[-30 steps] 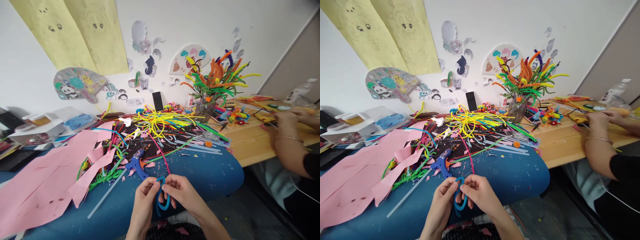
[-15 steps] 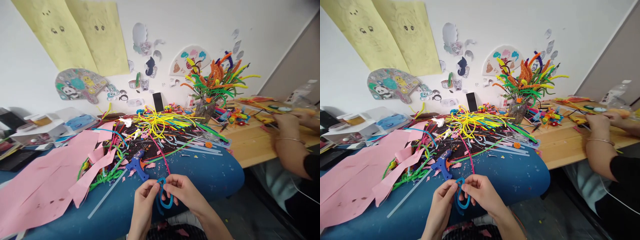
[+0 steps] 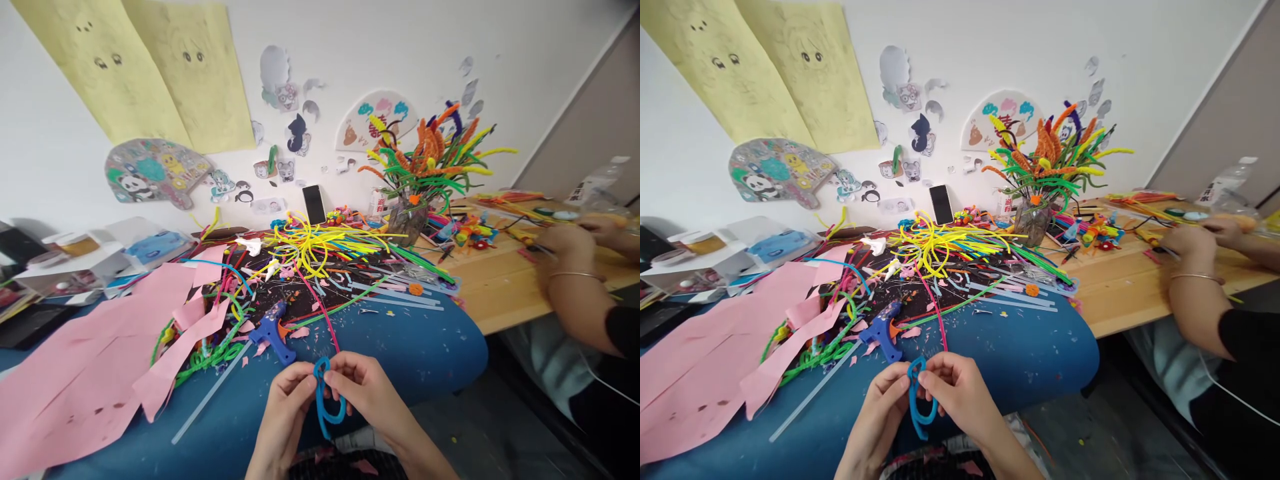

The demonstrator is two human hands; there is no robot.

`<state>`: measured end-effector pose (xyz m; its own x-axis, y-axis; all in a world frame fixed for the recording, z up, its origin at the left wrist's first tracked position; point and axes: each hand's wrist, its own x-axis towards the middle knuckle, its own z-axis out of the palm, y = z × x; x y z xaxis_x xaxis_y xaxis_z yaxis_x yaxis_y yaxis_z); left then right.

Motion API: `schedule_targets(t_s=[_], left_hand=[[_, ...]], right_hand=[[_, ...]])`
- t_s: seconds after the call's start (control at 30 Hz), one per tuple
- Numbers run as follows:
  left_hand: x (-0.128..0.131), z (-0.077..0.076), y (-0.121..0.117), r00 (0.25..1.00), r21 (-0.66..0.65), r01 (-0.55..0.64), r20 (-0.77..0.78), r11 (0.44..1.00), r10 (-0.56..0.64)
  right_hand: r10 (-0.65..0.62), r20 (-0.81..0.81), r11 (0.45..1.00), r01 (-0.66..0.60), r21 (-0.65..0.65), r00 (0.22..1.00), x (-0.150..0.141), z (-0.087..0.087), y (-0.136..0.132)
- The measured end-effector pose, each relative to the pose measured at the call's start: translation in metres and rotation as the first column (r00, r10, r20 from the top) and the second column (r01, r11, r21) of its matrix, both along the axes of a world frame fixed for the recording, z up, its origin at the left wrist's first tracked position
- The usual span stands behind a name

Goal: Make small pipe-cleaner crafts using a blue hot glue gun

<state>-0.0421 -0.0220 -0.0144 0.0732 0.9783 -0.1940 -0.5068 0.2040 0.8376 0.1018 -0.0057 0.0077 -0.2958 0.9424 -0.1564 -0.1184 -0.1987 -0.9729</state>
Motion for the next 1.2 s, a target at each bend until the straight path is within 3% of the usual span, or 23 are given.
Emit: schedule_targets(t_s=[0.17,0.43,0.6,0.93,1.03,1.2], left_hand=[[-0.004,-0.001,0.0,0.998,0.012,0.061,0.006,0.998,-0.061],[-0.004,-0.002,0.003,0.998,0.018,0.035,-0.045,0.999,-0.034],[-0.001,-0.002,0.004,0.977,0.05,-0.093,-0.19,0.994,0.101],[0.006,0.008,-0.004,0.808,0.251,-0.21,-0.499,0.945,0.312],[0.004,0.008,-0.003,0.853,0.211,-0.182,-0.452,0.96,0.261],[-0.003,0.006,0.001,0.944,0.129,-0.028,-0.323,0.991,0.069]], right_hand=[[0.025,-0.004,1.0,-0.025,-0.011,1.0,0.0,0.0,-0.001],[0.022,0.011,1.0,-0.022,0.004,1.0,0.003,0.0,-0.001],[-0.005,0.018,1.0,0.005,0.004,1.0,0.003,-0.002,-0.001],[-0.057,0.044,0.998,0.055,0.028,0.997,-0.001,-0.008,-0.002],[-0.074,0.043,0.997,0.073,0.037,0.996,-0.002,-0.009,-0.003],[-0.095,0.013,0.995,0.094,0.024,0.995,-0.003,-0.01,-0.003]])
